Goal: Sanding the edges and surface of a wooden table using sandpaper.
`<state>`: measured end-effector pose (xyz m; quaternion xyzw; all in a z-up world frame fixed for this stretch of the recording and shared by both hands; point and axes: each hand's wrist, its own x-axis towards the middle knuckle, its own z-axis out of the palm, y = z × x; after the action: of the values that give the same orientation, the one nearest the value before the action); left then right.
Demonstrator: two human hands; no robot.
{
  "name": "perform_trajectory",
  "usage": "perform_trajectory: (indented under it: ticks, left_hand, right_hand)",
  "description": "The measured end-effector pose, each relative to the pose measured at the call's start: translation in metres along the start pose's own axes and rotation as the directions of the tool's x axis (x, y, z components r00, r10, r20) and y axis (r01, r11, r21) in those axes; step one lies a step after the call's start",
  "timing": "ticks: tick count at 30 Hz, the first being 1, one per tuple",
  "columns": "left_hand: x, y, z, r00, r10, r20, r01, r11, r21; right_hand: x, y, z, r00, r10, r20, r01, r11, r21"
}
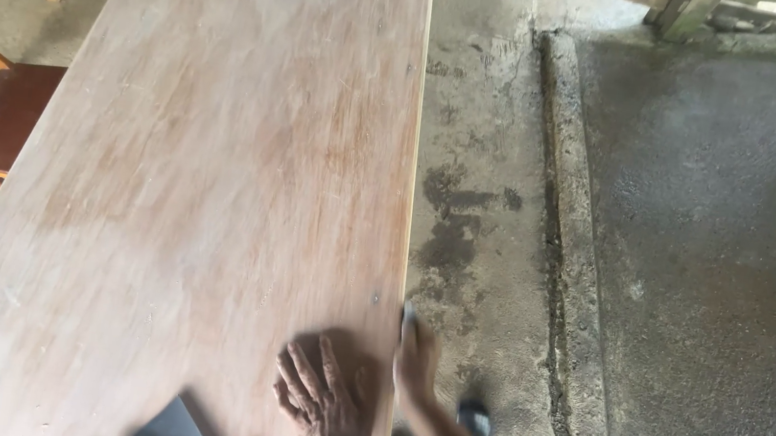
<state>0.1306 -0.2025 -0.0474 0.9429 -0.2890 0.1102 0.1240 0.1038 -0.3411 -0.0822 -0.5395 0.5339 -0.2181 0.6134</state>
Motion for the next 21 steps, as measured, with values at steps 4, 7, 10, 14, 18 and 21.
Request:
perform_trajectory:
  ticks: [4, 7, 10, 14, 18, 21]
  left_hand:
    - [0.024, 0.004, 0.008, 0.998, 0.000, 0.058, 0.000, 1.000, 0.007]
    - [0.042, 0.008, 0.018, 0.993, -0.052, 0.107, 0.054, 0.998, -0.020]
    - [0.075, 0.009, 0.036, 0.975, -0.117, 0.188, 0.112, 0.993, 0.039]
    - [0.122, 0.020, 0.052, 0.912, -0.279, 0.300, 0.248, 0.959, 0.140]
    - [0.166, 0.032, 0.077, 0.898, -0.374, 0.231, 0.354, 0.927, 0.125]
    - [0.180, 0.028, 0.095, 0.881, -0.425, 0.207, 0.400, 0.904, 0.152]
  right_hand:
    - [0.125, -0.001, 0.035, 0.930, -0.349, -0.116, 0.333, 0.933, -0.136]
    - [0.099, -0.033, 0.033, 0.962, -0.243, -0.122, 0.254, 0.964, 0.080]
    - [0.026, -0.010, 0.011, 1.000, -0.029, -0.012, 0.029, 0.999, 0.026]
    - [0.006, 0.008, 0.005, 0.990, -0.034, 0.139, 0.033, 0.999, 0.010]
    - [0.131, -0.065, 0.044, 0.986, -0.151, 0.074, 0.150, 0.989, 0.019]
    - [0.188, -0.076, 0.070, 0.993, -0.095, 0.063, 0.091, 0.994, 0.064]
